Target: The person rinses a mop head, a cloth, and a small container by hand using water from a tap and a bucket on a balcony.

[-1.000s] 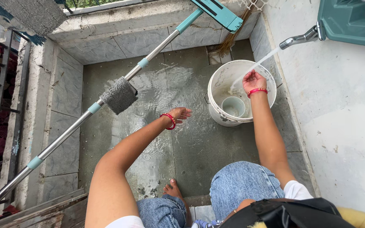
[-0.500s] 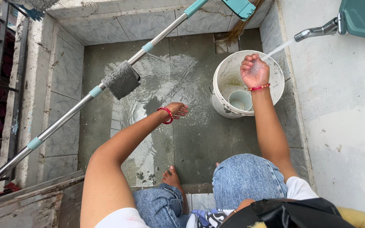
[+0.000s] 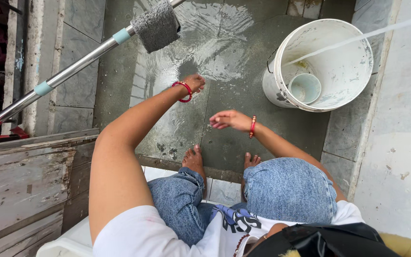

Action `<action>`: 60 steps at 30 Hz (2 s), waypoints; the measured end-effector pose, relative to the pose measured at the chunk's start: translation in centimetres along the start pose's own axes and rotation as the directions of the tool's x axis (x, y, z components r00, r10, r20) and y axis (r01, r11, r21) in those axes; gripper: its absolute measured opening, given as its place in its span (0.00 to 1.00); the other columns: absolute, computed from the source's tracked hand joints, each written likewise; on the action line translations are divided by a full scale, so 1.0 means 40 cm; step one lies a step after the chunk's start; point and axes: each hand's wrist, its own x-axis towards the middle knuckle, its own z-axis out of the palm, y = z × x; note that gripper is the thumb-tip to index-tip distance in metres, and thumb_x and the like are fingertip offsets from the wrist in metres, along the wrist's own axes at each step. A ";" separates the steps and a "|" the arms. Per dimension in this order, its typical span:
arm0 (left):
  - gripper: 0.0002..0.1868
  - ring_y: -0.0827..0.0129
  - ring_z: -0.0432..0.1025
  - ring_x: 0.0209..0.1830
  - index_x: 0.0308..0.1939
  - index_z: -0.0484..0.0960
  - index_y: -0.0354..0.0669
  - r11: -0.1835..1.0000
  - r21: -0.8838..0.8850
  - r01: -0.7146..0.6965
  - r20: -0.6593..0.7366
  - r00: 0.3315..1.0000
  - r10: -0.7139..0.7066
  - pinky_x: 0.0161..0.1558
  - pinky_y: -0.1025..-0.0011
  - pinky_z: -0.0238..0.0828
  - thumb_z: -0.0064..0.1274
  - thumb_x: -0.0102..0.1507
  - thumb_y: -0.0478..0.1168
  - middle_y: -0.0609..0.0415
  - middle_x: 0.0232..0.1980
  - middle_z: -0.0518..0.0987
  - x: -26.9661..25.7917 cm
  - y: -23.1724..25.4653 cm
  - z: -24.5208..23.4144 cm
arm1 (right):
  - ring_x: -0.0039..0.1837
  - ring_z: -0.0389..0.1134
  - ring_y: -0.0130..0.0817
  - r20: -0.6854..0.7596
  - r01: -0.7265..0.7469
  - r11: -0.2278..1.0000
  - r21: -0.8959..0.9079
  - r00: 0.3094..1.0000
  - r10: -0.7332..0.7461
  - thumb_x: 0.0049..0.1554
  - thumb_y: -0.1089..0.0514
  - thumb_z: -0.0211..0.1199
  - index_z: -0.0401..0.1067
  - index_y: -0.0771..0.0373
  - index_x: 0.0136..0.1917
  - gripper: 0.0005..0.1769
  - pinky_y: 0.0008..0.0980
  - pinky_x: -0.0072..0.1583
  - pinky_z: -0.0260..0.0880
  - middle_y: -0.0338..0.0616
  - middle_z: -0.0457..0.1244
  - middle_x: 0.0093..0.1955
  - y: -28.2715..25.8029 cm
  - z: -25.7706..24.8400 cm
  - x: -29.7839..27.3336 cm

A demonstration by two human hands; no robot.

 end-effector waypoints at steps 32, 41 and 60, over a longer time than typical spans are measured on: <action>0.22 0.55 0.72 0.65 0.65 0.75 0.52 0.038 0.964 -0.262 0.261 0.965 0.040 0.63 0.54 0.65 0.46 0.66 0.45 0.48 0.62 0.78 -0.238 0.015 -0.012 | 0.71 0.65 0.46 -0.531 -0.700 0.078 -0.710 0.604 0.594 0.54 0.33 0.60 0.84 0.49 0.60 0.29 0.46 0.70 0.63 0.45 0.66 0.72 -0.014 -0.672 -0.249; 0.22 0.55 0.73 0.64 0.65 0.75 0.51 0.073 0.967 -0.245 0.246 0.969 -0.004 0.62 0.54 0.66 0.47 0.67 0.46 0.48 0.62 0.78 -0.252 -0.013 -0.043 | 0.60 0.73 0.52 -0.654 -0.679 0.135 -0.722 0.733 0.190 0.58 0.37 0.63 0.81 0.57 0.55 0.25 0.47 0.63 0.70 0.55 0.72 0.58 -0.015 -0.673 -0.238; 0.23 0.57 0.72 0.65 0.66 0.75 0.52 0.074 0.968 -0.241 0.245 0.968 -0.051 0.62 0.56 0.66 0.47 0.66 0.44 0.49 0.64 0.78 -0.260 -0.058 -0.063 | 0.55 0.70 0.55 -0.718 -0.681 0.305 -0.666 0.474 -0.509 0.61 0.59 0.66 0.77 0.61 0.59 0.12 0.52 0.55 0.69 0.57 0.69 0.49 -0.217 -0.478 -0.423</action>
